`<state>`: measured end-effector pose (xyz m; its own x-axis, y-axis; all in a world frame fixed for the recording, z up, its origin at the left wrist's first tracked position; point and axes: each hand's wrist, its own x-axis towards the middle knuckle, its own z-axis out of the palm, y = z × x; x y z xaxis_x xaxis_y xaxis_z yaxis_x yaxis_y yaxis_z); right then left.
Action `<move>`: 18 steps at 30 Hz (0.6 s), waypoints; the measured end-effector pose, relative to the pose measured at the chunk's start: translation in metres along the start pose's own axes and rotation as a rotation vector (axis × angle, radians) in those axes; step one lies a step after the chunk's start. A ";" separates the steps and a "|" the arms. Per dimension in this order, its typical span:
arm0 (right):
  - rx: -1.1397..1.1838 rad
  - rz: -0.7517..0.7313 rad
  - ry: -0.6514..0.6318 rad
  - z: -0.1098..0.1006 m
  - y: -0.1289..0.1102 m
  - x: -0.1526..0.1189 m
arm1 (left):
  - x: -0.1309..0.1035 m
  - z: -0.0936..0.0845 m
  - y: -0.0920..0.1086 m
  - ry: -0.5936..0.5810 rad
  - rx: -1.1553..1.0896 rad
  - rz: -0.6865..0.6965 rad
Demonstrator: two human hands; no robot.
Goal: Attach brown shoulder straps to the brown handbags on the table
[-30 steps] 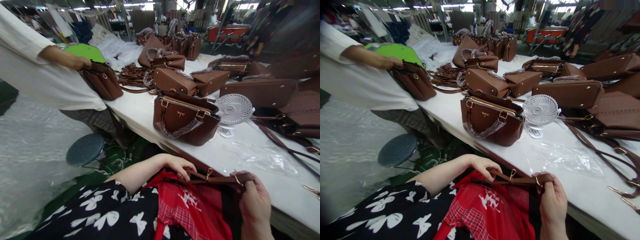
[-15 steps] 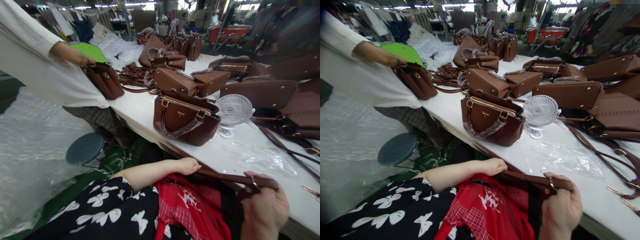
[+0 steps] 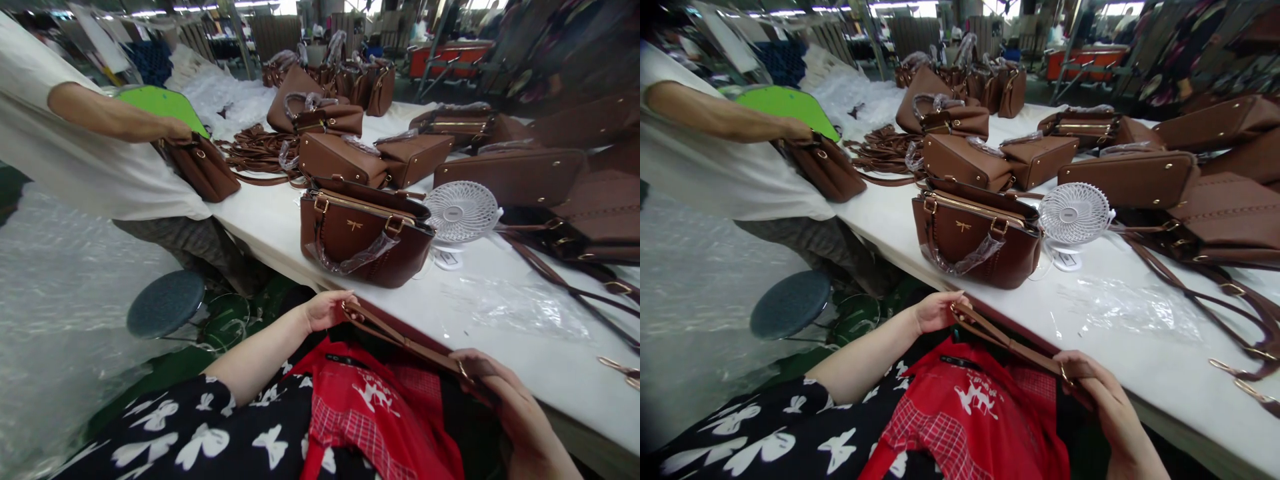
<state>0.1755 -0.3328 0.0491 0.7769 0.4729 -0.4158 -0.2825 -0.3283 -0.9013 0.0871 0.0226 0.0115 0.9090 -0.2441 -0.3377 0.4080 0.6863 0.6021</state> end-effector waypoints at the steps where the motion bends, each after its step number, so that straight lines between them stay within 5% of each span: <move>1: 0.016 -0.015 -0.020 0.003 -0.001 0.000 | -0.002 0.001 -0.001 -0.019 -0.032 -0.001; 7: 0.033 -0.092 -0.048 0.022 -0.011 0.000 | -0.004 0.014 -0.006 0.171 -0.145 0.035; 11: 0.144 -0.081 0.114 0.022 -0.012 -0.007 | -0.002 0.012 -0.001 0.284 -0.115 0.070; 15: 0.046 -0.041 0.284 -0.004 0.003 -0.010 | -0.002 0.007 0.000 0.249 -0.033 0.074; 18: -0.251 -0.046 0.169 -0.024 0.014 -0.003 | -0.003 0.009 0.003 0.145 0.003 0.057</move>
<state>0.1828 -0.3587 0.0402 0.8743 0.3559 -0.3299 -0.1132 -0.5116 -0.8518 0.0867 0.0191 0.0203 0.9091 -0.1033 -0.4035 0.3565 0.6938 0.6257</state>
